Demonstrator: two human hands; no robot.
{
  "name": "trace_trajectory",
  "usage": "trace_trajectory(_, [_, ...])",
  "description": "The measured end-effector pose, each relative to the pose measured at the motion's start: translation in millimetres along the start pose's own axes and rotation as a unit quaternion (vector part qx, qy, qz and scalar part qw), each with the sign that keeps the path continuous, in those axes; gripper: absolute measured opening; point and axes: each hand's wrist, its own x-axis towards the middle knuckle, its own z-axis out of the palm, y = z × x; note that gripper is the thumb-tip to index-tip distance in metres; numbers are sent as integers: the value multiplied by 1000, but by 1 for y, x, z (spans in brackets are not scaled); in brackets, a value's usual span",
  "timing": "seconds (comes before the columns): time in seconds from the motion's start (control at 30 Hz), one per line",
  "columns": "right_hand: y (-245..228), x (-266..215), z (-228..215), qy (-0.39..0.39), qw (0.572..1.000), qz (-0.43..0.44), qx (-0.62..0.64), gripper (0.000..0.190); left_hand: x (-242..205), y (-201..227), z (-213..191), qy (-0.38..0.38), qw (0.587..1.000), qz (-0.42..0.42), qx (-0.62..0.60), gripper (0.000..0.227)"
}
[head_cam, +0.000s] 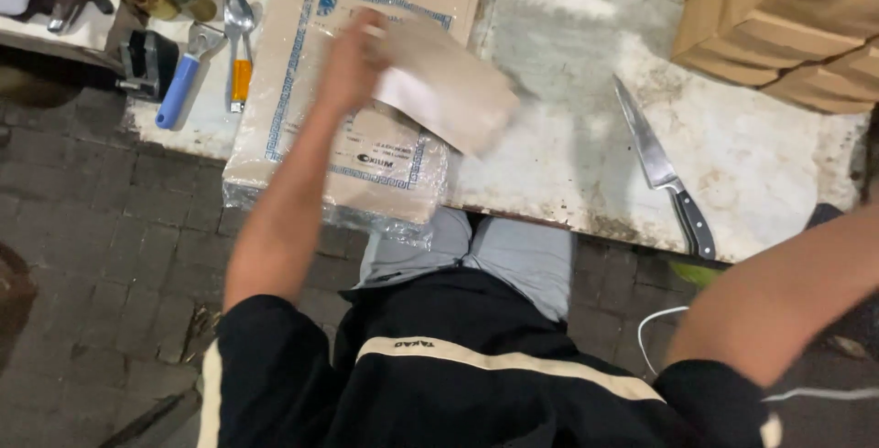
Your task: The person assembles small cardboard boxes by inserting pre-cut paper liners into the box base and folding the flaps. They repeat this process for multiple boxes, stacking the completed units on the table.
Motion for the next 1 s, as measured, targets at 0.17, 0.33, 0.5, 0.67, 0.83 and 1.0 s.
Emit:
trace_trajectory(0.17, [-196, 124, -260, -56, 828, 40, 557, 38, 1, -57, -72, 106, 981, -101, 130, 51])
trace_trajectory(0.33, [-258, 46, -289, -168, 793, 141, 569, 42, -9, -43, 9, 127, 949, 91, 276, 83])
trace_trajectory(0.5, [-278, 27, -322, -222, 750, 155, 604, 41, -52, 61, 99, -296, 891, 259, 226, 113])
trace_trajectory(0.67, [-271, 5, -311, -236, 726, 127, 633, 65, -26, 24, 161, -259, 784, 477, 301, 83])
trace_trajectory(0.83, [-272, 4, -318, -288, 652, 214, 668, 76, -17, 57, 143, -257, 834, 452, 183, 61])
trace_trajectory(1.0, [-277, 16, -319, -273, 695, 150, 648, 44, 9, 90, 136, -264, 925, 256, 91, 65])
